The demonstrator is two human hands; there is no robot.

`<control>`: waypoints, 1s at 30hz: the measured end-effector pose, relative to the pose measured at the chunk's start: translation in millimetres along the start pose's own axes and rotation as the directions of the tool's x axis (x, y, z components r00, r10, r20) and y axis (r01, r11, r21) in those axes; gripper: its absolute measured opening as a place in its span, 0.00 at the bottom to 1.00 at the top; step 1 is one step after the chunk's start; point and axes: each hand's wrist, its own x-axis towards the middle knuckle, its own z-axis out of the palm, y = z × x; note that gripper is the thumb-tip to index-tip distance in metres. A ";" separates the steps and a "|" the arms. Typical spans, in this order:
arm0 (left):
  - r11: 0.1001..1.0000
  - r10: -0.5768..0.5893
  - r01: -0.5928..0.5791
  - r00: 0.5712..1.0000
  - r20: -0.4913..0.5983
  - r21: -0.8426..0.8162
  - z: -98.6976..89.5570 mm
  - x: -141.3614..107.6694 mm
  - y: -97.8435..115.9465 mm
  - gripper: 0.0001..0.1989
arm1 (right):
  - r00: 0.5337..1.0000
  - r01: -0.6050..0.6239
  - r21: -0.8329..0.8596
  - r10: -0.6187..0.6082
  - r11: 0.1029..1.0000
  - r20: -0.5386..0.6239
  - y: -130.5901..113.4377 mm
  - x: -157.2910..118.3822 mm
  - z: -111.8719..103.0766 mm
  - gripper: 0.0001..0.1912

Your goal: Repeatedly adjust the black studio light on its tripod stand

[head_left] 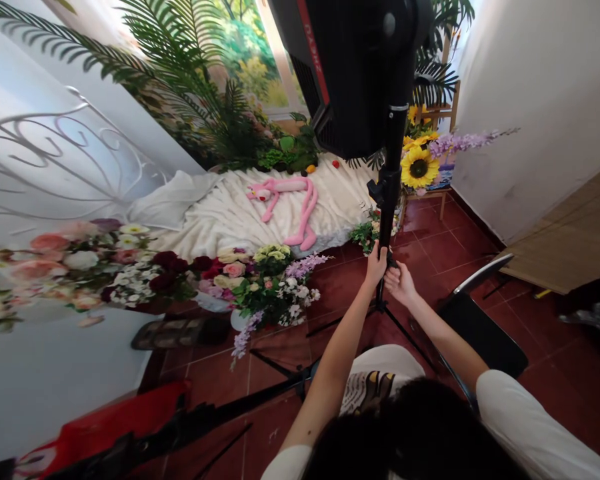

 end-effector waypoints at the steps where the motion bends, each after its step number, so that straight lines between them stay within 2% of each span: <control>1: 1.000 0.000 0.000 1.000 -0.010 0.011 0.0 0.0 0.9 0.30 | 1.000 0.002 0.147 -0.006 0.989 0.026 0.3 -1.9 3.9 0.25; 4: 1.000 -0.002 0.002 1.000 -0.020 0.021 -0.3 -0.3 3.8 0.30 | 0.996 0.075 0.458 -0.090 0.886 0.012 -0.1 -8.0 13.6 0.21; 7: 1.000 -0.005 0.005 1.000 -0.010 0.004 -0.9 -0.5 5.7 0.30 | 0.989 0.146 0.604 -0.134 0.783 -0.065 0.2 -10.4 20.9 0.19; 10: 1.000 -0.013 0.013 1.000 -0.003 -0.011 -1.1 -0.5 6.8 0.29 | 0.982 0.189 0.669 -0.147 0.719 -0.118 0.9 -8.9 25.0 0.19; 14: 0.999 -0.030 0.030 1.000 0.003 -0.013 -0.6 0.3 8.6 0.28 | 0.982 0.145 0.758 -0.183 0.636 -0.034 -2.3 -6.9 26.8 0.18; 16: 0.999 -0.035 0.035 0.999 0.001 -0.005 -1.8 -0.2 8.8 0.28 | 0.985 0.118 0.768 -0.171 0.629 -0.012 -6.7 -7.9 28.8 0.17; 19: 1.000 -0.020 0.020 0.999 0.027 0.024 -11.9 -8.5 4.2 0.26 | 0.991 0.130 0.719 -0.113 0.683 -0.072 -14.2 -12.1 35.5 0.15; 21: 0.998 -0.026 0.023 0.998 0.054 0.063 -27.6 -24.1 -4.6 0.24 | 0.991 0.131 0.663 -0.083 0.737 -0.103 -17.5 -16.4 41.1 0.12; 23: 0.988 -0.070 0.060 0.995 0.069 0.140 -51.5 -50.1 -18.3 0.22 | 0.994 0.101 0.622 -0.060 0.776 -0.088 -18.1 -21.2 45.5 0.08; 27: 0.924 -0.261 0.227 0.963 0.072 0.309 -118.8 -126.5 -51.3 0.20 | 1.000 -0.015 0.578 0.008 0.816 0.015 -10.8 -28.9 48.9 0.05; 30: 0.871 -0.354 0.376 0.927 -0.127 0.316 -176.7 -189.7 -67.6 0.20 | 0.994 -0.106 0.570 0.094 0.815 0.050 -0.3 -30.4 50.6 0.05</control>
